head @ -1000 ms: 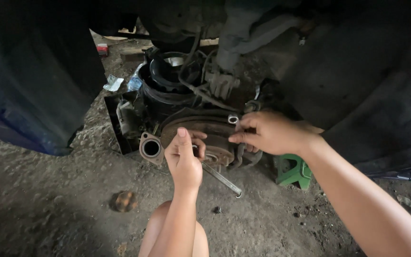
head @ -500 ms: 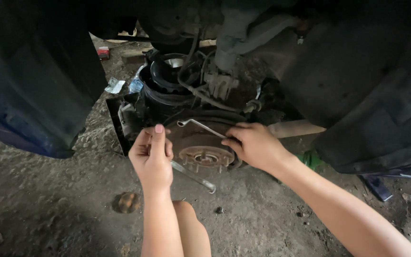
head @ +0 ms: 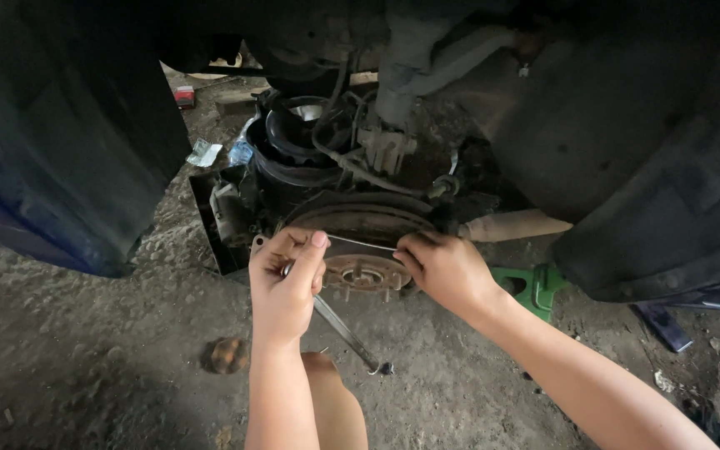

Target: Loosening and removing bolts from the wheel assembly and engine components using various wrenches.

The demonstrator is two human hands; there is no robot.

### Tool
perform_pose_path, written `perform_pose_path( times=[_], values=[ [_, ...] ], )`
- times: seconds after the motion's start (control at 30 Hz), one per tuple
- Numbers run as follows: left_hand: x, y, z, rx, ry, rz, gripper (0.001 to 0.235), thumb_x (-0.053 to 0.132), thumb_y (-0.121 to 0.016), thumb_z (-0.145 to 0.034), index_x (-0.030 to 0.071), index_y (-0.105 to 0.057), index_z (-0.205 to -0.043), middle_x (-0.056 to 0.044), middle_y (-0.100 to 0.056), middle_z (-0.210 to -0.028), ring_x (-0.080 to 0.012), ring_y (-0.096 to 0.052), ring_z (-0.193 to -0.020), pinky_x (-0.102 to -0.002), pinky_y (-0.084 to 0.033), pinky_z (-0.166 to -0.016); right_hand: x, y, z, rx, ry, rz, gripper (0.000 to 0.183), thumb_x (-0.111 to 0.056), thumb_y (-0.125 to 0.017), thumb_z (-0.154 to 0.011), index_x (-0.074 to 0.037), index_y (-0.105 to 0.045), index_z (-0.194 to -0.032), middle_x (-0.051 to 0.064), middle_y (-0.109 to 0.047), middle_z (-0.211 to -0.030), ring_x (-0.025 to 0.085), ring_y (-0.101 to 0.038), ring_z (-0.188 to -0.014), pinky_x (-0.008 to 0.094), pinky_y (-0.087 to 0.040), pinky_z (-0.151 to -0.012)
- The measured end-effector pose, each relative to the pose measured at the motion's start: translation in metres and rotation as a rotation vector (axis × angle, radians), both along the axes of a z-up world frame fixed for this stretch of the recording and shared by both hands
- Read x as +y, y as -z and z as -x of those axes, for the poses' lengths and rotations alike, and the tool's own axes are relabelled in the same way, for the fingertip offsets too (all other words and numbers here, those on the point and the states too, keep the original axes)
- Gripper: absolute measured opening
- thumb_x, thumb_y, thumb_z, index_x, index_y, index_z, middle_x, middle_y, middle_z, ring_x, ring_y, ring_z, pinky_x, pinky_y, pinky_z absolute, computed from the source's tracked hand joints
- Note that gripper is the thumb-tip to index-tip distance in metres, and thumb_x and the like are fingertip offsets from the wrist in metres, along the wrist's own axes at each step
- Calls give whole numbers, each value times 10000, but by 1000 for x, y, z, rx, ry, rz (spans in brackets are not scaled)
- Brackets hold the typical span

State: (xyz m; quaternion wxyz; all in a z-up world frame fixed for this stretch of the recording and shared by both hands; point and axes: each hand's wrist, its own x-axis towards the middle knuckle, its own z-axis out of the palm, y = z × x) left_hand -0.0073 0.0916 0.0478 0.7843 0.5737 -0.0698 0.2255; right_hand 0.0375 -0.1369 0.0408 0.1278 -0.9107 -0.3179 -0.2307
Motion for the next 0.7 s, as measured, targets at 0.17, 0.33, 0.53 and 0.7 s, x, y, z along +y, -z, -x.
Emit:
perform_pose_path(
  times=[0.17,0.33,0.53,0.7],
  values=[
    [-4,6,2,45,28,39,205,119,-715,-977,6,-701,-807,-40,-441,-434,-64,-374,-379,-209,-311,-380,-9,-14,34,61,6,-85,148,-229,-725,-951,-91,-746,-1000,70,-737,-783,262,-749,-646,356,-619,-565],
    [-32,24,-8,187,248,478,208,149,-705,-968,68,-641,-787,13,-451,-501,-64,-367,-410,-221,-219,-373,-30,-15,106,526,-115,-257,577,-565,-676,-882,-59,-713,-1156,96,-810,-1050,236,-814,-936,337,-691,-796],
    [-94,34,-10,359,220,584,290,170,-694,-984,130,-530,-748,1,-449,-509,-108,-311,-390,-288,-209,-402,-73,78,137,997,289,-397,224,-245,-730,-994,-115,-598,-868,26,-518,-545,139,-428,-435,319,-354,-490],
    [-110,29,6,226,426,300,208,255,-619,-1030,75,-666,-1123,-51,-580,-738,-171,-531,-693,-340,-386,-731,-103,71,137,670,310,-509,264,-239,-694,-958,-102,-583,-761,25,-521,-537,144,-467,-448,320,-361,-487]
  ],
)
